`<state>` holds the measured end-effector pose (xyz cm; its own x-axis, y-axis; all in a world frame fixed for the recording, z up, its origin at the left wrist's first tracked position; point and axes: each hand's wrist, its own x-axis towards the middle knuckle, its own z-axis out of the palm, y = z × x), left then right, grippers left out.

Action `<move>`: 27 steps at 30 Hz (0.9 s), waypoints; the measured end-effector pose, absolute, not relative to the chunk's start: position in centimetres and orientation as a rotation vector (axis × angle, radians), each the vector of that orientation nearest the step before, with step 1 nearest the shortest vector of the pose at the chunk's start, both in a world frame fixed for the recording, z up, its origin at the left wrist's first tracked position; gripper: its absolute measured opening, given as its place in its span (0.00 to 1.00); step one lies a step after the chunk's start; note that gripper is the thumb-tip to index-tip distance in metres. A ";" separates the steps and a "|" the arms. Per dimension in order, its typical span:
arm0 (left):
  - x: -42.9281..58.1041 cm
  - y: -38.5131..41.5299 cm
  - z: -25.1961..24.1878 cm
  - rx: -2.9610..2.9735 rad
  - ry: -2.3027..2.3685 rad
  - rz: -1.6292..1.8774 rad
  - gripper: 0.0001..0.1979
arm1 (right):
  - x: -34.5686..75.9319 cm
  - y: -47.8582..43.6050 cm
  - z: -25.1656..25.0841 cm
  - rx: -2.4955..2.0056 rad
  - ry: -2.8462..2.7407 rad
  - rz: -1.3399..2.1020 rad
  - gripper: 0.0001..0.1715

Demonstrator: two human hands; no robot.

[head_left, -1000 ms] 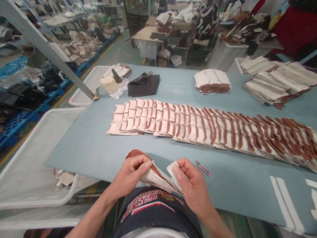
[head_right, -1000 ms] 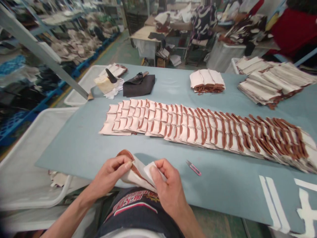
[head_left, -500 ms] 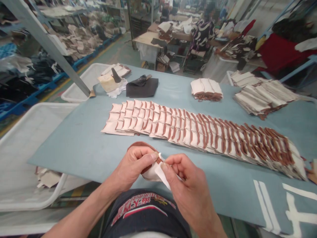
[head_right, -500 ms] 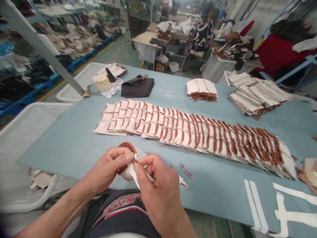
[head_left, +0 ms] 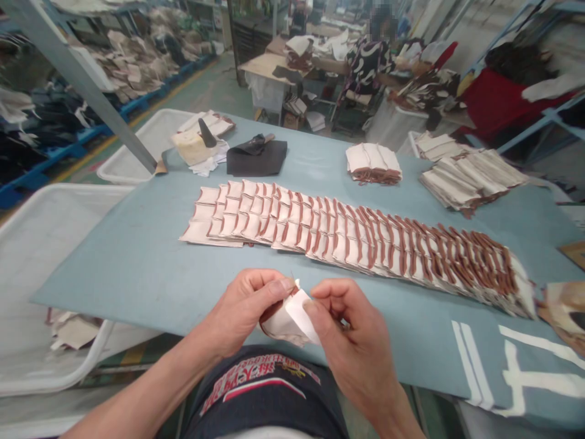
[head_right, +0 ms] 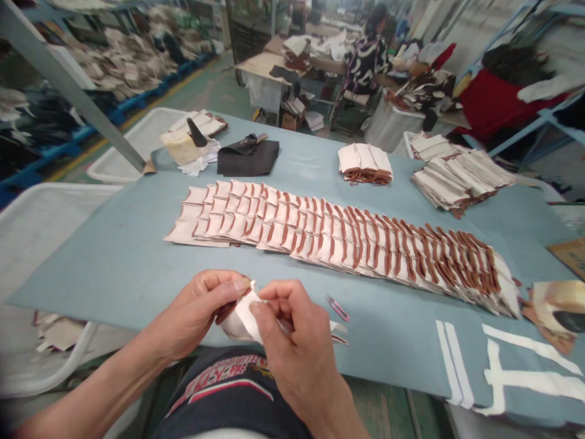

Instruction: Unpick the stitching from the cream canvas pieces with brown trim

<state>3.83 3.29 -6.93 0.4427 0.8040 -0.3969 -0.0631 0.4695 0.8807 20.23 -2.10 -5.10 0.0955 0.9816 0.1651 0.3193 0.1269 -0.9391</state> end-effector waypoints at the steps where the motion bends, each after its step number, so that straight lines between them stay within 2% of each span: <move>1: 3.8 3.2 -6.9 0.951 0.962 0.657 0.26 | 20.2 -2.1 -5.2 -1.386 -1.422 0.837 0.04; 14: 2.9 2.5 -7.6 1.006 0.931 0.663 0.24 | 19.4 -2.3 -6.4 -1.535 -1.499 0.762 0.08; 19: 2.7 2.9 -7.5 1.048 0.928 0.643 0.24 | 19.5 -2.3 -6.4 -1.554 -1.547 0.744 0.07; 27: 2.6 3.8 -7.4 1.087 0.958 0.613 0.24 | 20.3 -1.2 -5.4 -1.561 -1.622 0.910 0.08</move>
